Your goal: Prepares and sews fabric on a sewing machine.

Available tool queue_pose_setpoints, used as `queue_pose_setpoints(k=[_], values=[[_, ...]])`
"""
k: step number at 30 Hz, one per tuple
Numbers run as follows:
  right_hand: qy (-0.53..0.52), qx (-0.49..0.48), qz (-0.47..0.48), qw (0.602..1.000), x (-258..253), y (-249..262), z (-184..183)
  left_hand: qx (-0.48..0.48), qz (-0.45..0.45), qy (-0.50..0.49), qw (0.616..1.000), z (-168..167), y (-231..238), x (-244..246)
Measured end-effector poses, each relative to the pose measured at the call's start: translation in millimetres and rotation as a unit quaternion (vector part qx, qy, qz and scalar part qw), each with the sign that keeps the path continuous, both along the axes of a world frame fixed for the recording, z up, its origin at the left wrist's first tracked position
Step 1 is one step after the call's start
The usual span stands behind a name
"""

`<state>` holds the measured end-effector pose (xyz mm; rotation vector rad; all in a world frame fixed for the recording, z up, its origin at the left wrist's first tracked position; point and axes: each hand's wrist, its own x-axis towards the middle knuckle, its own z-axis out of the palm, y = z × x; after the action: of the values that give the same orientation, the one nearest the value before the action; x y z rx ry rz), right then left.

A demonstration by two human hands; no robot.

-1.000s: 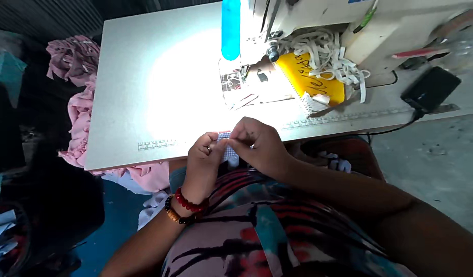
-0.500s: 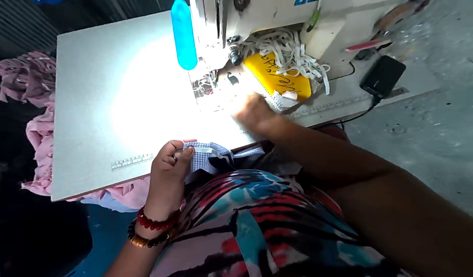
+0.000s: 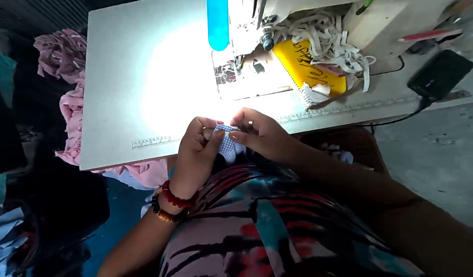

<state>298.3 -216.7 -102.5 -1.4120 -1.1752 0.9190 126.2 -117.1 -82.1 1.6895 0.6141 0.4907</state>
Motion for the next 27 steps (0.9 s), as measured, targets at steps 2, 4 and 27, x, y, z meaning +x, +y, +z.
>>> queue_pose_setpoints(k=[2,4,27], values=[[0.032,-0.024,-0.007,0.999,-7,-1,-3,0.032,-0.006,0.019,0.999,-1,2,-3],[0.014,-0.029,-0.037,0.999,-10,-3,-5,0.074,-0.001,0.044,0.996,-4,3,-5],[-0.188,0.155,-0.113,0.963,-9,-18,-19,-0.120,0.021,0.005,0.993,-8,4,-5]])
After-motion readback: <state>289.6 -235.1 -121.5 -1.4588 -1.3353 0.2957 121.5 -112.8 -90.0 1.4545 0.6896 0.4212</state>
